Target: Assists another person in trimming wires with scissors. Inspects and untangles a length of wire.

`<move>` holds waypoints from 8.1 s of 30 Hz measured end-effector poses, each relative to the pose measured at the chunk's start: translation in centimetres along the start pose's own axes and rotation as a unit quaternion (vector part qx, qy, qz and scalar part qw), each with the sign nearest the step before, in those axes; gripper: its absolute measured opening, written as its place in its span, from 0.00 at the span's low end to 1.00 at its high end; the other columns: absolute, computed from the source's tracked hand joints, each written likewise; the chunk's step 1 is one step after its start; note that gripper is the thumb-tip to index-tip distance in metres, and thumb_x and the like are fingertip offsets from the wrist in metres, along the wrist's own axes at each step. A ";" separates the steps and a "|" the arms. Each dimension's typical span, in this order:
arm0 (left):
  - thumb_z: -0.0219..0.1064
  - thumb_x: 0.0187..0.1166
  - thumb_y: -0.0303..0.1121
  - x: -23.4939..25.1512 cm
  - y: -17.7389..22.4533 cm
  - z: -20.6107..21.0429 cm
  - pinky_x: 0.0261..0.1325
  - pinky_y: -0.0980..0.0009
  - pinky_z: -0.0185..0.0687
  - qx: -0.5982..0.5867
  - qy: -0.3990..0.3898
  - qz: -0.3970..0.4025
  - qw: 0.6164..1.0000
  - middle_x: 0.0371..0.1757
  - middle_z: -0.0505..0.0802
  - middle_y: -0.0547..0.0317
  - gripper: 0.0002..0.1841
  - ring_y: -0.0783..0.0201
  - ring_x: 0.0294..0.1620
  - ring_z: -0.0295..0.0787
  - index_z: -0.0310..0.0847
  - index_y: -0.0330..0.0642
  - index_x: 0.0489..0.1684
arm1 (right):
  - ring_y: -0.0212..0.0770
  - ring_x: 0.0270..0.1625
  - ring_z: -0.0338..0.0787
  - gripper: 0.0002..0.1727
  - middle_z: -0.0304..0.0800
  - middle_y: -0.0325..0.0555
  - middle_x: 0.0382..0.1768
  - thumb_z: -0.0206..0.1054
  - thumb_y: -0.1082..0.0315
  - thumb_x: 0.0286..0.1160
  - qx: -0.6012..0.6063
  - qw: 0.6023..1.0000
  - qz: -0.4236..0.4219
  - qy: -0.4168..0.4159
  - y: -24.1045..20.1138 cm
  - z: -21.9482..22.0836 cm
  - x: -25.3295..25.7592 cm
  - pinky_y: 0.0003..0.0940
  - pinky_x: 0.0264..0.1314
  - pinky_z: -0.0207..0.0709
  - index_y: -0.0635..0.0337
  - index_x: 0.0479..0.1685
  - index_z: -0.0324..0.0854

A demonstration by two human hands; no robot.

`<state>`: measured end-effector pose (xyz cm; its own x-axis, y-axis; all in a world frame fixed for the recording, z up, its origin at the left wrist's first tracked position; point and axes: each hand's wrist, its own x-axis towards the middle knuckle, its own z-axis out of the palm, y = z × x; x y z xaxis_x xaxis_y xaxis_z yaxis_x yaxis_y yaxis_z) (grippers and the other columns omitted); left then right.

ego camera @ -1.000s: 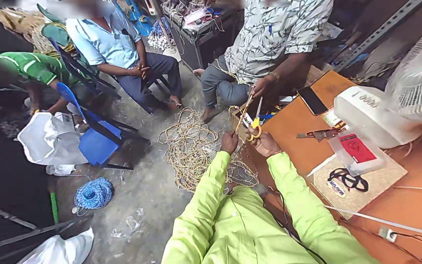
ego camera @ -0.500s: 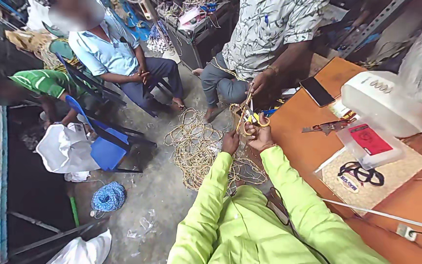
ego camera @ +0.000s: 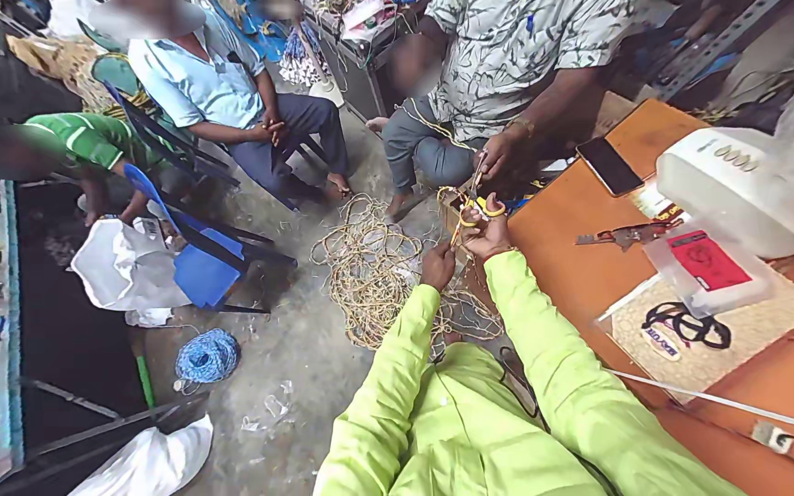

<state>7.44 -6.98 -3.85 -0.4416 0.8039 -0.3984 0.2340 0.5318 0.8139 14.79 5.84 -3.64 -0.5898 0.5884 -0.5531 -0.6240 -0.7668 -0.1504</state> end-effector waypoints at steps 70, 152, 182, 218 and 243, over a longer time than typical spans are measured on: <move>0.52 0.92 0.34 -2.5 1.1 0.5 0.64 0.39 0.80 -0.018 -0.002 -0.024 1.000 0.65 0.90 0.38 0.21 0.41 0.62 0.89 0.79 0.41 0.78 | 0.25 0.16 0.76 0.37 0.80 0.33 0.21 0.47 0.23 0.76 -0.164 0.985 0.035 0.024 -0.6 -0.8 0.9 0.18 0.14 0.66 0.48 0.32 0.78; 0.51 0.89 0.35 -1.7 -0.3 1.8 0.51 0.36 0.85 0.200 -0.002 -0.019 0.980 0.54 0.92 0.36 0.20 0.36 0.55 0.91 0.78 0.45 0.75 | 0.69 0.59 0.89 0.38 0.89 0.71 0.50 0.70 0.35 0.68 -0.974 0.187 0.012 0.126 -4.5 6.1 -1.4 0.71 0.54 0.78 0.72 0.39 0.85; 0.52 0.88 0.33 -1.6 0.2 2.4 0.51 0.39 0.86 0.222 -0.015 -0.012 0.975 0.59 0.89 0.38 0.18 0.39 0.57 0.90 0.78 0.44 0.72 | 0.71 0.57 0.89 0.44 0.89 0.73 0.47 0.69 0.28 0.65 -0.996 0.064 0.026 0.053 -5.7 7.2 0.4 0.73 0.52 0.77 0.73 0.36 0.85; 0.47 0.91 0.37 -2.6 0.0 -0.3 0.67 0.43 0.82 0.166 -0.034 -0.020 0.985 0.63 0.91 0.40 0.23 0.43 0.64 0.90 0.76 0.41 0.78 | 0.64 0.72 0.85 0.28 0.87 0.68 0.64 0.63 0.51 0.85 -0.848 0.396 -0.025 0.350 -7.5 -8.1 -9.8 0.62 0.74 0.74 0.71 0.63 0.83; 0.53 0.87 0.27 -5.5 5.5 0.7 0.59 0.47 0.86 0.394 -0.059 0.014 0.917 0.69 0.83 0.32 0.29 0.38 0.62 0.88 0.58 0.33 0.89 | 0.68 0.72 0.83 0.26 0.85 0.73 0.64 0.71 0.56 0.76 -0.863 0.360 0.006 0.354 -11.7 -9.8 -10.6 0.68 0.73 0.73 0.74 0.58 0.85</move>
<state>11.79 -8.31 2.47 -0.3400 0.8191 -0.4620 0.8183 0.4998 0.2839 33.37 6.05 -4.09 0.0730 0.8381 -0.5405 0.9852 -0.1447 -0.0914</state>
